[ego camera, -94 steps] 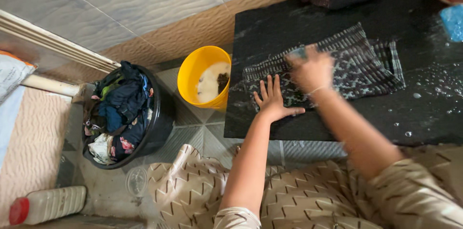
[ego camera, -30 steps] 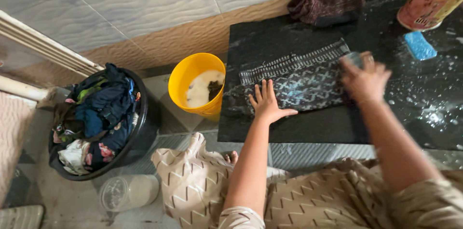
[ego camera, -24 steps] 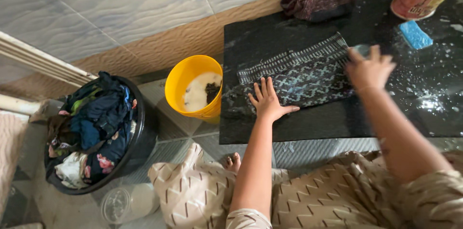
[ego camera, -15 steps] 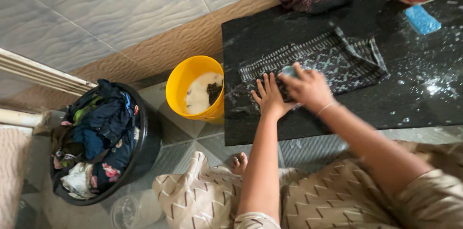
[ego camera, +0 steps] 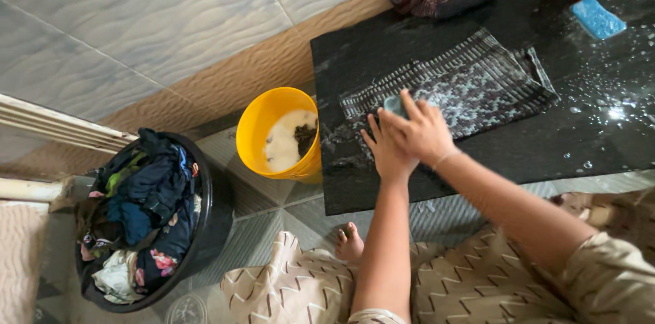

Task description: The person washes a patterned garment by hand on a black surface using a sponge and soapy water, then rinses a container in a yellow bucket.

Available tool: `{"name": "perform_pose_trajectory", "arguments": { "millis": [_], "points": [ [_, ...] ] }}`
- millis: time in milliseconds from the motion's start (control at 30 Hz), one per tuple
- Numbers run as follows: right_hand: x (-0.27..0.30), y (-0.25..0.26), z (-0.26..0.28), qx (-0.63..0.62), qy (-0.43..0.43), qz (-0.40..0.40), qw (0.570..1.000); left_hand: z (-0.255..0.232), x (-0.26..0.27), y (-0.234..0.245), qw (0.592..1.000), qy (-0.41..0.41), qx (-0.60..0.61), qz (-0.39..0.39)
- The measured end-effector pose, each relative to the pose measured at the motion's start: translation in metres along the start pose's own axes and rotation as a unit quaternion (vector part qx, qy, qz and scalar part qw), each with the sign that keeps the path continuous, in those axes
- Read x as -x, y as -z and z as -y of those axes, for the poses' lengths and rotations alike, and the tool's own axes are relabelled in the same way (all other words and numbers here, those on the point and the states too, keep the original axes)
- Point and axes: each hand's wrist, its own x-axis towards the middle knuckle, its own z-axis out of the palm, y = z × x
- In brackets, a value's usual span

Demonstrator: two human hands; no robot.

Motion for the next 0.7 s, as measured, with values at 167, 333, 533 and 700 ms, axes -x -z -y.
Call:
{"name": "perform_pose_trajectory", "arguments": {
  "millis": [167,333,533,700],
  "points": [
    [0.005,0.0,-0.086,-0.026,-0.049,0.158,0.986,-0.003,0.005,0.008,0.998,0.003,0.067,0.014],
    [0.031,-0.018,-0.221,0.151,-0.181,0.121,0.964,-0.006,0.001,0.016,0.998,-0.001,0.055,0.001],
    [-0.007,-0.02,-0.119,0.098,-0.204,0.311,0.923,-0.006,0.001,0.011,0.999,-0.002,0.045,0.01],
    [-0.026,0.008,-0.018,0.015,-0.079,0.081,0.993,-0.009,0.001,0.008,1.0,0.0,0.003,-0.016]
  ]
}}
